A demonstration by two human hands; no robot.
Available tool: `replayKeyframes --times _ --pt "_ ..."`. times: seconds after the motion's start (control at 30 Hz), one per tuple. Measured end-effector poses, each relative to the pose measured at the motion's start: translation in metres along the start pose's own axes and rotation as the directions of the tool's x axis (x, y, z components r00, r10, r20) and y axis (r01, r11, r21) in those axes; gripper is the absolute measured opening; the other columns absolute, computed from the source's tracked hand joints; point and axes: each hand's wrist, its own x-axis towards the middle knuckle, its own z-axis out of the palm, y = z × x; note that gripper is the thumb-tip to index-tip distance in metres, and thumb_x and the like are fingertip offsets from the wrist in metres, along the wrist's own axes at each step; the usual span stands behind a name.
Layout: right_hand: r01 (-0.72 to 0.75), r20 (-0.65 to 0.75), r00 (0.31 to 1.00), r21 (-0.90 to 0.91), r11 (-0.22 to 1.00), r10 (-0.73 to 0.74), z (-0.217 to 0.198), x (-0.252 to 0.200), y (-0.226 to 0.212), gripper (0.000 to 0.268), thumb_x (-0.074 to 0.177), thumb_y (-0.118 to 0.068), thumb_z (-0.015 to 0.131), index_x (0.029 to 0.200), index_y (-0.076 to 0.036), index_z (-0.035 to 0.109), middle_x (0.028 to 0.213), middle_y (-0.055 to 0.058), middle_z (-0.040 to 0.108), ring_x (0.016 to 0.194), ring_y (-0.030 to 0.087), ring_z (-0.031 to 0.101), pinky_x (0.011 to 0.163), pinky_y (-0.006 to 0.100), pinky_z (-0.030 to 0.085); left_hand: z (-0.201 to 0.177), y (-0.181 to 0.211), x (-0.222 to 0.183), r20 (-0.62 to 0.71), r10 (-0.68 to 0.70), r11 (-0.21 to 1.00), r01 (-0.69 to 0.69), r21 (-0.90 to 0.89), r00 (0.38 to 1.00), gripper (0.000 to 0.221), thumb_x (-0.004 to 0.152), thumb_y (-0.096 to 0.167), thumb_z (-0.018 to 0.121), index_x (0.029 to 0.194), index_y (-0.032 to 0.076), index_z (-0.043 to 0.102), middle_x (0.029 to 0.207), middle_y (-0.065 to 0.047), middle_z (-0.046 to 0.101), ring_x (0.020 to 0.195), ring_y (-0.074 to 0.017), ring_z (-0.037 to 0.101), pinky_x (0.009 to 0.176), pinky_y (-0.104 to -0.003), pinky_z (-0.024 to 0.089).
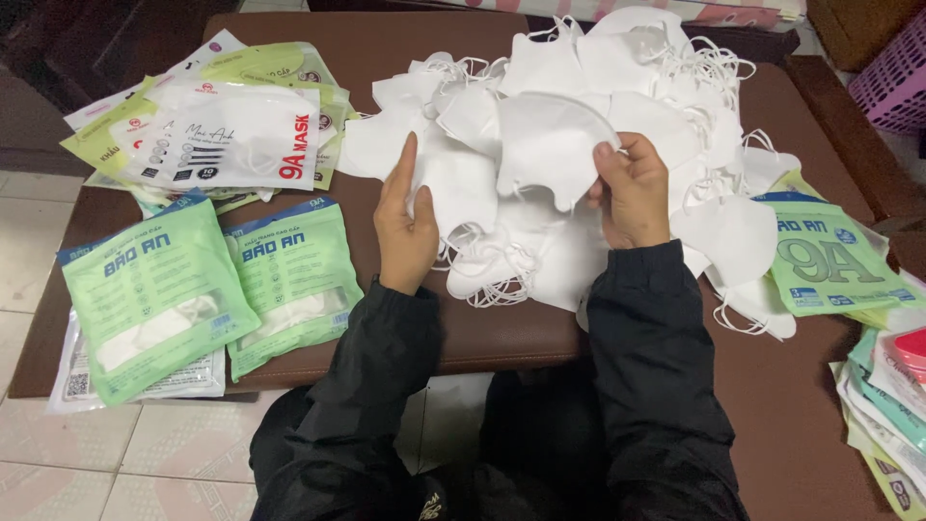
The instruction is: Packing individual face masks into plastic bags
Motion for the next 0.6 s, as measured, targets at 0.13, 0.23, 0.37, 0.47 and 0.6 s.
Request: replayKeyframes --times 0.13,0.23,0.37,0.47,0.6 --pt "-0.118 0.107 0.989 0.135 0.984 0.104 0.006 -0.004 0.011 0.015 0.099 -0.018 0.074 0.101 -0.009 0.062 0.063 0.002 0.064 0.048 0.009 0.063 0.043 0.019 0.058 0.004 -0.001 -0.002 0.021 -0.065 0.996 0.066 -0.065 0.998 0.058 0.104 -0.011 0.045 0.157 0.012 0.044 0.158 -0.014 0.050 0.147 -0.0319 0.044 0.125 -0.051 0.029" --pt "-0.174 0.165 0.973 0.058 0.983 0.163 0.020 -0.012 0.017 0.014 0.098 -0.017 0.073 0.102 -0.008 0.063 0.062 0.000 0.062 0.046 0.009 0.062 0.038 0.020 0.056 0.006 -0.002 -0.002 0.044 -0.080 0.991 0.084 -0.107 0.996 0.060 0.103 -0.011 0.043 0.159 0.013 0.042 0.155 -0.017 0.052 0.146 -0.0316 0.044 0.126 -0.051 0.028" --pt "-0.181 0.168 0.965 -0.125 0.975 0.201 0.031 -0.014 0.029 0.012 0.099 -0.014 0.071 0.100 -0.003 0.066 0.060 0.003 0.062 0.045 0.009 0.062 0.037 0.021 0.055 0.009 -0.004 -0.002 0.104 -0.146 0.957 0.167 -0.239 0.984 0.057 0.109 -0.003 0.039 0.163 0.012 0.031 0.167 -0.021 0.031 0.155 -0.0373 0.023 0.128 -0.055 0.017" --pt "-0.156 0.172 0.967 -0.186 0.970 0.189 0.036 -0.018 0.033 0.013 0.098 -0.013 0.072 0.101 0.000 0.067 0.059 0.004 0.062 0.044 0.010 0.061 0.037 0.022 0.054 0.010 0.003 -0.003 0.138 -0.199 0.919 0.234 -0.318 0.970 0.054 0.115 0.012 0.035 0.166 0.011 0.019 0.170 -0.025 0.015 0.158 -0.0414 0.011 0.129 -0.057 0.010" --pt "-0.114 0.196 0.964 -0.296 0.948 0.178 0.042 -0.025 0.034 0.013 0.096 -0.012 0.074 0.100 0.000 0.069 0.061 0.006 0.065 0.045 0.010 0.061 0.037 0.021 0.052 0.011 0.011 -0.002 0.125 -0.170 0.927 0.202 -0.315 0.977 0.072 0.110 0.002 0.050 0.167 0.012 0.007 0.171 -0.027 0.006 0.159 -0.0395 0.005 0.129 -0.058 0.006"
